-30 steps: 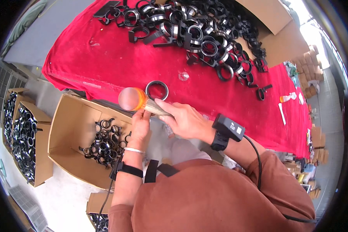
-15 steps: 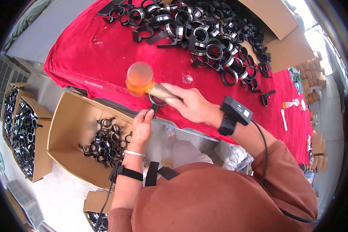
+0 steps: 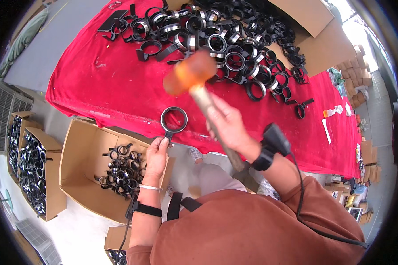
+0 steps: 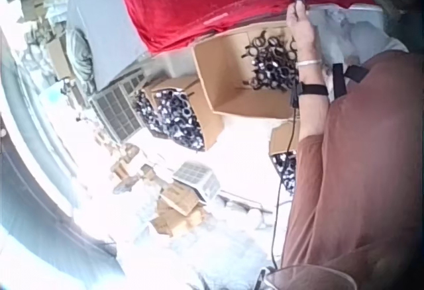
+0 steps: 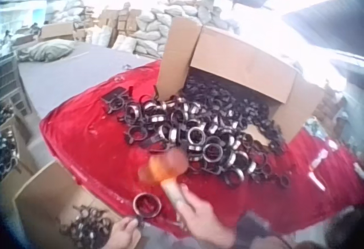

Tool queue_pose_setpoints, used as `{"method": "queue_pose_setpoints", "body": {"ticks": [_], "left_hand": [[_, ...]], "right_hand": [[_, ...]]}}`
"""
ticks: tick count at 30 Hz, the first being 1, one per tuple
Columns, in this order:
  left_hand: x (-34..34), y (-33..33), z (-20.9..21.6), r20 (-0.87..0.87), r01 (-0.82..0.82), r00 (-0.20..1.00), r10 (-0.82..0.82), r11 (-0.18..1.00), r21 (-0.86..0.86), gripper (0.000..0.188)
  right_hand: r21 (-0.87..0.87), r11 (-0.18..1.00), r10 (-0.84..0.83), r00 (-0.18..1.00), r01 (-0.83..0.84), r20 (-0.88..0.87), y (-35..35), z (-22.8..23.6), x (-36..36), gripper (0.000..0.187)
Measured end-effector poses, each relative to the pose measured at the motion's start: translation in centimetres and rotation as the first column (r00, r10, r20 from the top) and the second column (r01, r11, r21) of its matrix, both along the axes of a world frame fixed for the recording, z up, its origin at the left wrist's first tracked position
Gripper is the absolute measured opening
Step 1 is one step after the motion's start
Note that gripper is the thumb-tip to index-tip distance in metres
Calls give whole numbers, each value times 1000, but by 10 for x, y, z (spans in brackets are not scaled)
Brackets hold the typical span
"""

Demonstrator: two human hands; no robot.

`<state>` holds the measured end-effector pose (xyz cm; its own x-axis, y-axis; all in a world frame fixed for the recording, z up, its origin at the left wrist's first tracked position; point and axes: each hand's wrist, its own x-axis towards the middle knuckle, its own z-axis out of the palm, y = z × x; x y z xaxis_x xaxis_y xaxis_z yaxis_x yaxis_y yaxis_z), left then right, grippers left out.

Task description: Using a mallet to tap black plastic rings onto a surface or into place for assembly.

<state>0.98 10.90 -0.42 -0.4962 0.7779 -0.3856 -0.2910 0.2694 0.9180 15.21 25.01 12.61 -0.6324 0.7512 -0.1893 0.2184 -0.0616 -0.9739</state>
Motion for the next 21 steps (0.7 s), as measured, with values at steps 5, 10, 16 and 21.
{"method": "queue_pose_setpoints", "body": {"ticks": [5, 10, 16, 21], "left_hand": [[1, 2, 8, 10, 6, 1000, -6, 1000, -26, 22], [3, 2, 16, 39, -4, 999, 3, 999, 34, 20], [-14, -36, 7, -142, 69, 987, -78, 995, -68, 21], [-49, -144, 17, -190, 101, 972, -136, 978, -185, 26]], "right_hand": [[-23, 998, 57, 985, -54, 160, 1, -24, 17, 42], [104, 994, -26, 999, 24, 25, -45, -23, 56, 47], [36, 988, 134, 940, -153, 313, -43, -21, 72, 47], [176, 984, -66, 976, 29, 208, -33, -25, 136, 46]]}}
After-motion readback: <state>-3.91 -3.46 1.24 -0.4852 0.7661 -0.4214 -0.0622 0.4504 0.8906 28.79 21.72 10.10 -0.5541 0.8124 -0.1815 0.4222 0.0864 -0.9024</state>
